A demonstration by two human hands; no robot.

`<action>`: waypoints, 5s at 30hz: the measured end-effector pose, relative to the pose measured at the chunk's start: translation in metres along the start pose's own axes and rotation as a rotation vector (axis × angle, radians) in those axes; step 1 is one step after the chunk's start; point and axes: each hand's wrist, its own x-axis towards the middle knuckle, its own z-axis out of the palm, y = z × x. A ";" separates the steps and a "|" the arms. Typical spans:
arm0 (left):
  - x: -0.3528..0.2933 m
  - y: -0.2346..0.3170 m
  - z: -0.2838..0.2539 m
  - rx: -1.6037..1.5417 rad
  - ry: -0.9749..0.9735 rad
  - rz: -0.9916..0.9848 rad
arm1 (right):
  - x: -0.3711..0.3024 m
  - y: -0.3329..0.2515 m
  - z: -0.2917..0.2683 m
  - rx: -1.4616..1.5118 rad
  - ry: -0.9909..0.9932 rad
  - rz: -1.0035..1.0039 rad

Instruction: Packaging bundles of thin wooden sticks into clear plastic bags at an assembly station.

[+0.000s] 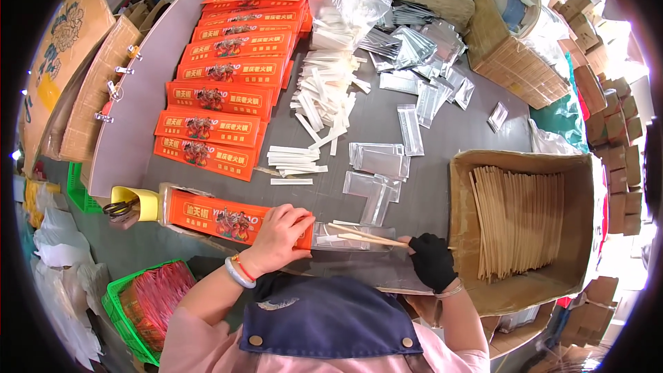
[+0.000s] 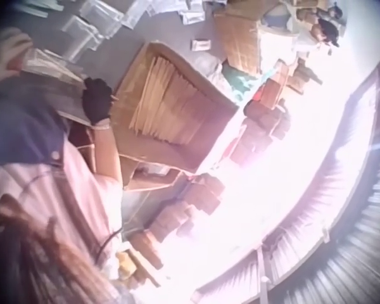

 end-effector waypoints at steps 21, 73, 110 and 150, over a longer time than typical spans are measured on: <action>0.040 0.017 0.013 0.131 -0.077 0.092 | 0.057 -0.078 0.060 0.327 0.307 -0.071; 0.174 -0.007 0.072 0.036 0.116 -0.233 | -0.037 0.078 -0.018 -0.001 1.018 0.959; 0.043 0.024 0.018 0.115 -0.058 0.037 | 0.061 -0.080 0.067 0.712 0.113 -0.046; 0.002 -0.004 0.027 -0.069 0.207 -0.466 | 0.055 -0.062 0.024 -0.002 -0.142 -0.116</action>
